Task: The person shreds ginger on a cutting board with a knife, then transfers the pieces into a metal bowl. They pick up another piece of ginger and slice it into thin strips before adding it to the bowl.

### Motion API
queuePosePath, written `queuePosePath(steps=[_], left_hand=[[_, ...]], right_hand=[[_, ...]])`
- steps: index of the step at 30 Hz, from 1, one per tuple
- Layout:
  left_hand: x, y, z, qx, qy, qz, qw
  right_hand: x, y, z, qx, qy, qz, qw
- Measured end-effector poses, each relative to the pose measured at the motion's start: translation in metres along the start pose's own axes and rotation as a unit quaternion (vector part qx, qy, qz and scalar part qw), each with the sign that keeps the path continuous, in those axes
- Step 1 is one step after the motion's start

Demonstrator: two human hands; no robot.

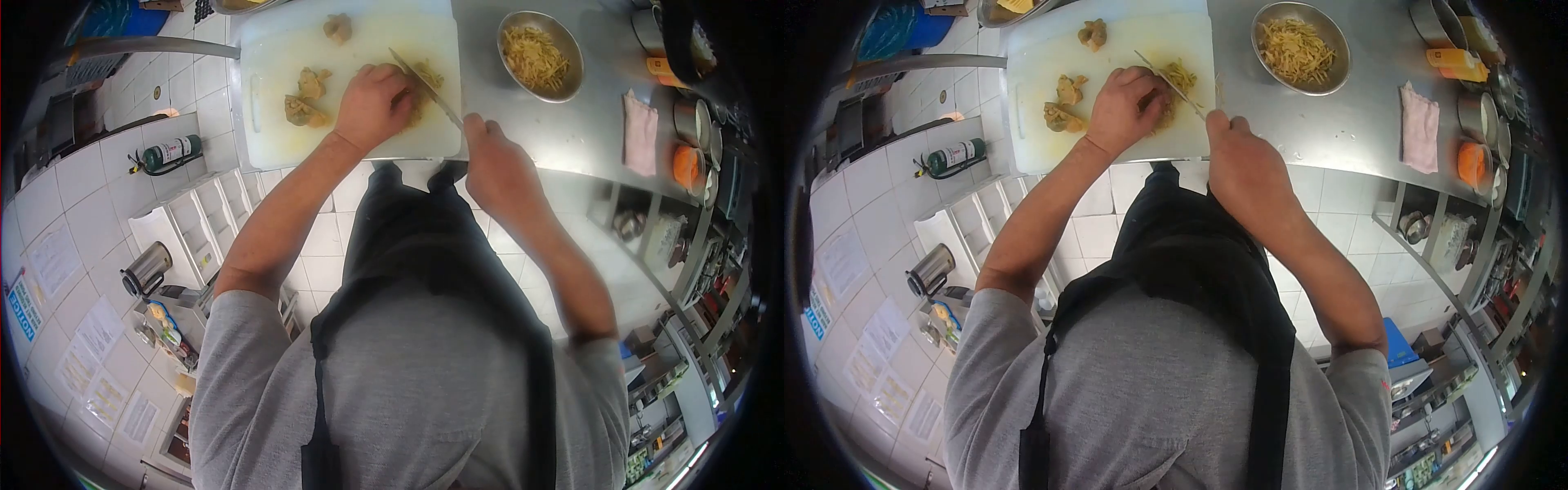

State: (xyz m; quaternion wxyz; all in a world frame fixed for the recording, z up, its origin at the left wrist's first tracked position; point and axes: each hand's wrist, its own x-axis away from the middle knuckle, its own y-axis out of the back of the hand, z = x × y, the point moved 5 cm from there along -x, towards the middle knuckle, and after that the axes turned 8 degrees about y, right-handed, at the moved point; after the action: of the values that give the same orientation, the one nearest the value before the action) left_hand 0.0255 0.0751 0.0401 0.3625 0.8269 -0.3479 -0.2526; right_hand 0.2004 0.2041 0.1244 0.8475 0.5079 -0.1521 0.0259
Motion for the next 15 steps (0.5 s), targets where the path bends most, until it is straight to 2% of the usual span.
queuePosePath(steps=[6, 8, 9, 12, 15], left_hand=[[-0.003, 0.004, 0.002, 0.001, -0.004, -0.014, 1.0], [-0.002, 0.008, 0.003, 0.044, -0.007, 0.034, 0.998], [-0.006, 0.014, 0.002, 0.043, -0.01, 0.03, 0.999], [-0.001, 0.025, -0.002, 0.035, -0.033, 0.033, 0.998], [-0.006, 0.017, -0.004, -0.005, -0.044, 0.08, 0.996]], right_hand=[[-0.016, -0.026, -0.015, 0.004, -0.002, -0.008, 1.0], [-0.014, -0.025, -0.013, 0.006, -0.007, -0.006, 1.0], [-0.016, -0.023, -0.015, 0.009, -0.009, 0.003, 1.0], [-0.015, -0.024, -0.017, 0.009, -0.009, 0.008, 1.0], [-0.017, -0.021, -0.014, 0.01, -0.001, 0.0, 1.0]])
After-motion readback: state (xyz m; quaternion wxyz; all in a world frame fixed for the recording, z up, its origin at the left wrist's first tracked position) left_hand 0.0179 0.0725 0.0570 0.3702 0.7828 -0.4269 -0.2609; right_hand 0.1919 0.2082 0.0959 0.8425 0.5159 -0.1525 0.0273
